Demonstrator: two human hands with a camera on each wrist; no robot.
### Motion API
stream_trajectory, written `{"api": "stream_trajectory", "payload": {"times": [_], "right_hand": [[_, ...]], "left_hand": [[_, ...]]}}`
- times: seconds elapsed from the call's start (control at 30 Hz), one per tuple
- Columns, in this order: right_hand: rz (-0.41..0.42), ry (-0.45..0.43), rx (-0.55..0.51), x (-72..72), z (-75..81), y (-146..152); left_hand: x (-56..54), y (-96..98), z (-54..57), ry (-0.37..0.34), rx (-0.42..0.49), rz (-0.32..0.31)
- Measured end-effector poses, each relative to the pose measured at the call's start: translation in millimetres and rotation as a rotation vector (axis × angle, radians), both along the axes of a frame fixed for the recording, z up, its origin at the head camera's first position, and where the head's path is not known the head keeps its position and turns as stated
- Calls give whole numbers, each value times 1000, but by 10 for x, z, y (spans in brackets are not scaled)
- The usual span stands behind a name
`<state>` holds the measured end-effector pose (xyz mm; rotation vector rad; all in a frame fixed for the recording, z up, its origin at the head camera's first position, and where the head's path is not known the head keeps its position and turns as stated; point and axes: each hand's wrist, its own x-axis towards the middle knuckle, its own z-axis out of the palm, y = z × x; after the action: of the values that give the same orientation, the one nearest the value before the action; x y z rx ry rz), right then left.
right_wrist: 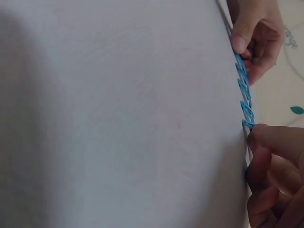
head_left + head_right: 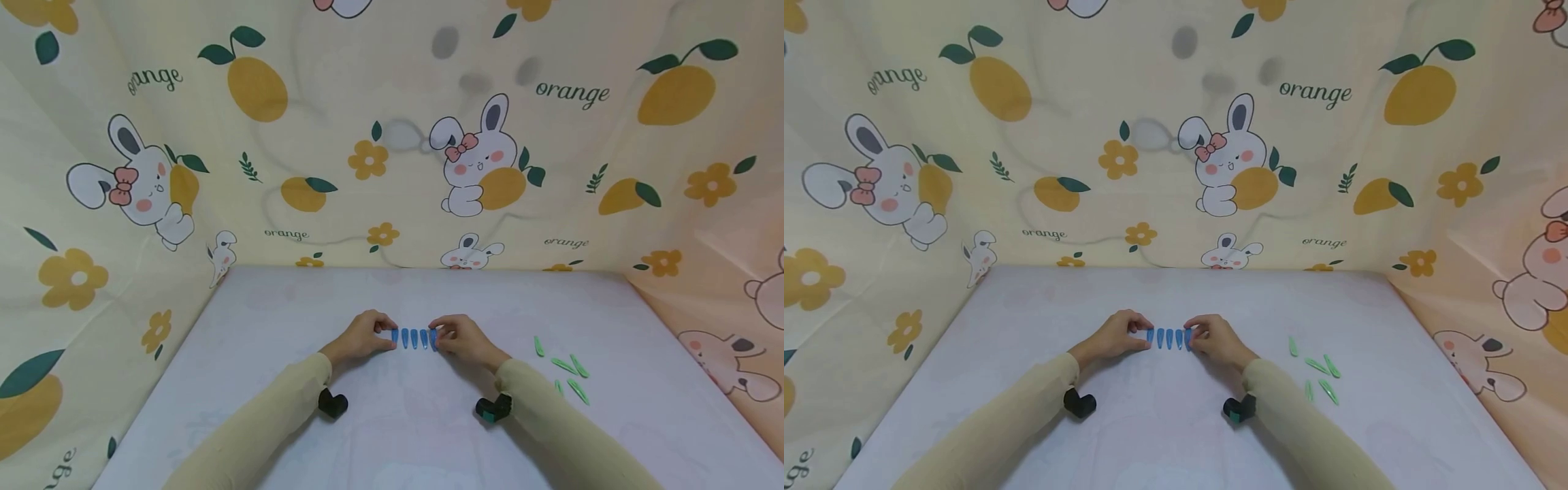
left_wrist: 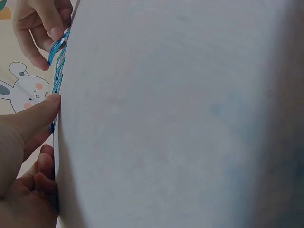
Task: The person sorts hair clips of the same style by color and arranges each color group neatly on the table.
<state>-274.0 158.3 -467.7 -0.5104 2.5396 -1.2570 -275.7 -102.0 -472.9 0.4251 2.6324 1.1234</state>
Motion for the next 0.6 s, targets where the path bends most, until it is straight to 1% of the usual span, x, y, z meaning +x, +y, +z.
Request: {"api": "stream_trajectory", "payload": {"times": [0.2, 0.4, 0.6], "right_hand": [[-22, 22, 78, -33, -1, -25], [-11, 28, 106, -30, 6, -43], [-18, 14, 149, -22, 39, -50]], "left_hand": [[0, 2, 6, -10, 13, 9], [-3, 1, -13, -10, 11, 8], [3, -1, -10, -6, 20, 6]]}}
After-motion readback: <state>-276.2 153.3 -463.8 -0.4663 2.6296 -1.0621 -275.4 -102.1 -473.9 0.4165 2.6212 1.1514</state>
